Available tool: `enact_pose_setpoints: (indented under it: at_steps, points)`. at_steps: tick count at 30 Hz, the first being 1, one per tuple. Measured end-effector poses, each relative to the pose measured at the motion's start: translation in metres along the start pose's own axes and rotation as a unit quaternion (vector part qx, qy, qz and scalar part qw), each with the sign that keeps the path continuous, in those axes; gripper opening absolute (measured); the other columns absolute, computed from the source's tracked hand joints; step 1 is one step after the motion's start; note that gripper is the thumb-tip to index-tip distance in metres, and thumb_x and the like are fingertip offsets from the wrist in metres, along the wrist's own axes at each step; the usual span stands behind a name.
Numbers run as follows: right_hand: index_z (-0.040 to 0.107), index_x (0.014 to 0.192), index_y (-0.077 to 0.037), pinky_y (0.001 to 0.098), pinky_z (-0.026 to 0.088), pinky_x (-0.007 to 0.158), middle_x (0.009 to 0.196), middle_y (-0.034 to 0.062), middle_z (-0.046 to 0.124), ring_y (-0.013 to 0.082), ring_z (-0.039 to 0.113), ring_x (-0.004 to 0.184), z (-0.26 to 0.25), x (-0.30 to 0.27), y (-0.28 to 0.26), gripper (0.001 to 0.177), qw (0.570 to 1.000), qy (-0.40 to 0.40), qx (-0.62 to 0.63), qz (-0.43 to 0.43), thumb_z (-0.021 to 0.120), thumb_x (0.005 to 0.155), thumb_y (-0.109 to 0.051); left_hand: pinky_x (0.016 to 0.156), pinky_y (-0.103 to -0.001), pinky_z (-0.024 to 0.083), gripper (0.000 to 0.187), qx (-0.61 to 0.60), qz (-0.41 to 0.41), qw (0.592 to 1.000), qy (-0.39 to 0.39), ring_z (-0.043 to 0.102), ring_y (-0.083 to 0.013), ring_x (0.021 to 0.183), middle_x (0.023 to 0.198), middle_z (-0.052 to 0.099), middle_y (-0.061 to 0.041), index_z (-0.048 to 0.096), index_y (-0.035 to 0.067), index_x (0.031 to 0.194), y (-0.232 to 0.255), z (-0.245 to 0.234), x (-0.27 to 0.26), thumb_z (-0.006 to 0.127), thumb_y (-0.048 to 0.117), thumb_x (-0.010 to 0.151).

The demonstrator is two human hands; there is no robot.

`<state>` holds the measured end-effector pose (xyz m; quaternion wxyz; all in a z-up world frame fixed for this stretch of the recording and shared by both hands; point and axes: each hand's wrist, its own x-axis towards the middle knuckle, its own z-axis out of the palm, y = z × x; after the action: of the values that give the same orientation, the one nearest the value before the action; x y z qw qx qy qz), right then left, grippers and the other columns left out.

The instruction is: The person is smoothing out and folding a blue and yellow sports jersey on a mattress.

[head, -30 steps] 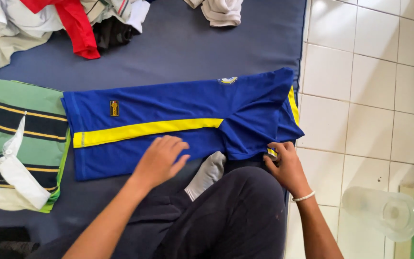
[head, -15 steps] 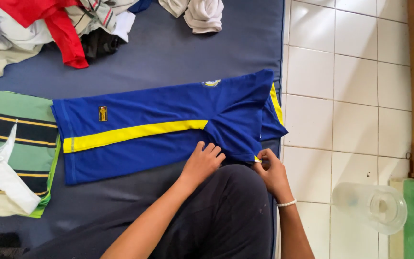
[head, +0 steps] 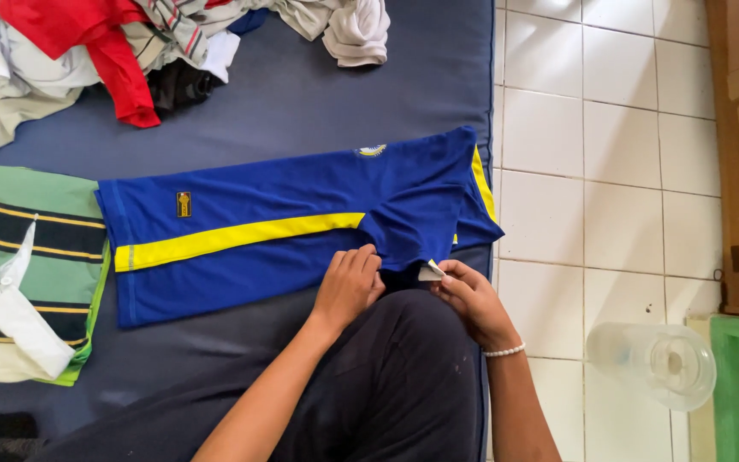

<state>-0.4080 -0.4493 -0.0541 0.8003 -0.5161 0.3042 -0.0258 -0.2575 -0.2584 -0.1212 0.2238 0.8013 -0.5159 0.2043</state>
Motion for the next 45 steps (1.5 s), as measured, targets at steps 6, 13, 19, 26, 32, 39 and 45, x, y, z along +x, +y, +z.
enact_pose_setpoints:
  at_steps: [6,13,19,26,32,39,45]
  points:
    - [0.059,0.121,0.006,0.0330,0.056,0.076,0.089,0.0103,0.061,0.0204,0.065,0.082,0.011,-0.011,-0.019,0.035,0.999,-0.023,-0.028,-0.017,0.058,0.086,0.010,0.073,-0.035,0.053,0.011,-0.114,-0.057,0.992,0.019,0.068,-0.0275,0.078,0.102,0.064,-0.011,0.056,0.009,0.097,-0.007,-0.040,0.007,0.060,0.009,0.087]
    - [0.076,0.112,-0.004,0.0323,0.057,0.073,0.085,0.0109,0.070,0.0162,0.064,0.082,0.016,-0.003,-0.030,0.019,0.953,0.107,-0.264,-0.107,0.068,0.095,-0.008,0.076,-0.031,0.056,0.015,-0.183,-0.096,0.977,0.044,0.070,-0.0247,0.084,0.095,0.067,-0.005,0.062,0.012,0.104,-0.015,-0.042,0.015,0.057,0.002,0.093]
    - [0.068,0.109,0.002,0.0393,0.056,0.095,0.122,0.0187,0.059,0.0282,0.064,0.112,0.010,0.039,-0.032,0.012,0.904,0.125,-0.288,-0.290,0.064,0.102,-0.008,0.083,-0.038,0.059,0.020,-0.260,-0.168,0.950,0.034,0.071,-0.0307,0.093,0.103,0.070,-0.011,0.066,0.006,0.118,-0.019,-0.054,0.049,0.051,0.007,0.104]
    - [0.063,0.116,-0.016,0.0331,0.052,0.058,0.072,0.0100,0.064,0.0162,0.057,0.060,0.002,0.135,-0.038,0.011,0.845,0.192,-0.357,-0.348,0.054,0.112,-0.022,0.071,-0.039,0.056,0.013,-0.278,-0.270,0.917,0.094,0.065,-0.0261,0.073,0.078,0.068,-0.007,0.066,0.011,0.108,-0.051,-0.016,0.108,0.054,0.017,0.107]
    - [0.060,0.124,-0.017,0.0460,0.060,0.066,0.076,0.0192,0.069,0.0416,0.071,0.075,0.011,0.200,-0.065,0.019,0.799,0.182,-0.462,-0.340,0.062,0.107,-0.025,0.079,-0.051,0.057,0.055,-0.345,-0.431,0.834,-0.009,0.072,-0.0373,0.086,0.103,0.072,-0.018,0.041,0.009,0.138,-0.092,0.046,0.136,0.068,0.035,0.098]
    - [0.052,0.136,-0.012,0.0572,0.058,0.081,0.097,0.0258,0.071,0.0467,0.071,0.096,0.016,0.199,-0.055,0.040,0.764,0.165,-0.566,-0.261,0.064,0.097,-0.009,0.101,-0.059,0.053,0.081,-0.315,-0.432,0.835,-0.130,0.060,-0.0480,0.124,0.132,0.053,-0.025,0.025,0.008,0.155,-0.077,0.021,0.116,0.072,0.012,0.090]
    - [0.047,0.141,-0.008,0.0600,0.059,0.081,0.116,0.0232,0.055,0.0521,0.066,0.101,0.028,0.160,-0.055,0.053,0.736,0.181,-0.570,-0.316,0.065,0.092,-0.005,0.091,-0.056,0.055,0.067,-0.192,-0.281,0.938,-0.072,0.061,-0.0441,0.115,0.134,0.043,-0.022,0.035,0.004,0.152,-0.047,-0.004,0.093,0.069,0.009,0.094]
